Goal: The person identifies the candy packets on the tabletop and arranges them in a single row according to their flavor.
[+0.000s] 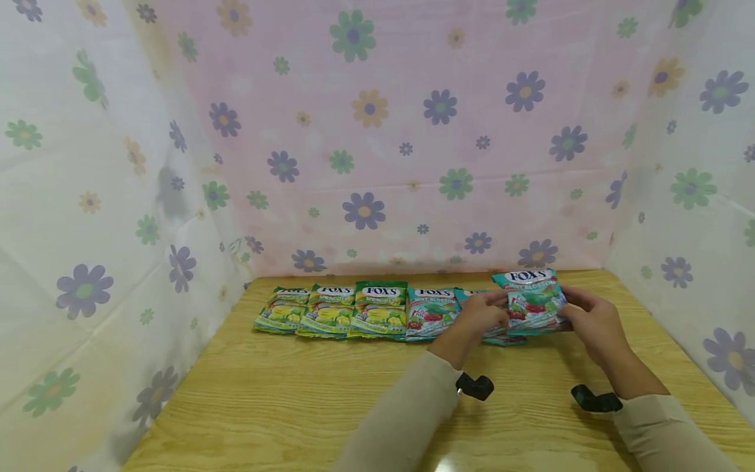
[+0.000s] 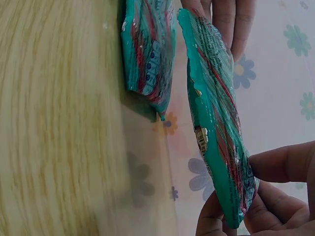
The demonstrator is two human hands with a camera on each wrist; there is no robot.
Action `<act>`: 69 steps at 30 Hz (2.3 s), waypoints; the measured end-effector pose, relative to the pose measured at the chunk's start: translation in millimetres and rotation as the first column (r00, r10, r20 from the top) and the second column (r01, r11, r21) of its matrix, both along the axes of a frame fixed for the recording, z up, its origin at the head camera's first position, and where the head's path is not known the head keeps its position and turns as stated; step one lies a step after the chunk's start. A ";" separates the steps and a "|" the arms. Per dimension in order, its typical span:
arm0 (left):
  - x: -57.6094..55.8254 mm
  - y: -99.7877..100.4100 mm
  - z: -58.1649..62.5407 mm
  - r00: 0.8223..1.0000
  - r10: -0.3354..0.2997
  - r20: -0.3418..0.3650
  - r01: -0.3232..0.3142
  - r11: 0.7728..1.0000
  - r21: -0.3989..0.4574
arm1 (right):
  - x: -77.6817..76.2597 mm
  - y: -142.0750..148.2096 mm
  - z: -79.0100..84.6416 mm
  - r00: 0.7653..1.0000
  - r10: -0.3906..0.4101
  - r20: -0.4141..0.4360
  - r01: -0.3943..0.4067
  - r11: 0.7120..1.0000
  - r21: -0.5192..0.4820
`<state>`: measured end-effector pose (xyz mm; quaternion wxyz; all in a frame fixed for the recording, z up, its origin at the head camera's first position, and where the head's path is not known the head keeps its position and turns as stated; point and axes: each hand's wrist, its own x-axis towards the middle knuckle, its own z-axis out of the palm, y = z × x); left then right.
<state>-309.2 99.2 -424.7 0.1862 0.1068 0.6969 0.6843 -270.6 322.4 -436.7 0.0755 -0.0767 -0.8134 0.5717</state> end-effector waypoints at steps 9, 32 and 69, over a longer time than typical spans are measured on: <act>8.5 17.3 -11.0 0.999 -0.020 0.025 0.018 0.997 0.073 | -1.7 13.7 -8.8 0.998 -0.037 0.056 0.034 0.999 0.042; 19.0 31.7 -18.5 1.000 -0.003 0.006 0.003 1.000 0.022 | -7.0 25.2 -24.6 0.989 -0.027 0.146 0.024 0.999 0.025; 13.9 16.1 -9.7 0.994 0.055 -0.094 -0.068 0.988 -0.141 | -9.8 33.7 -21.3 0.985 -0.005 0.172 -0.020 0.990 0.143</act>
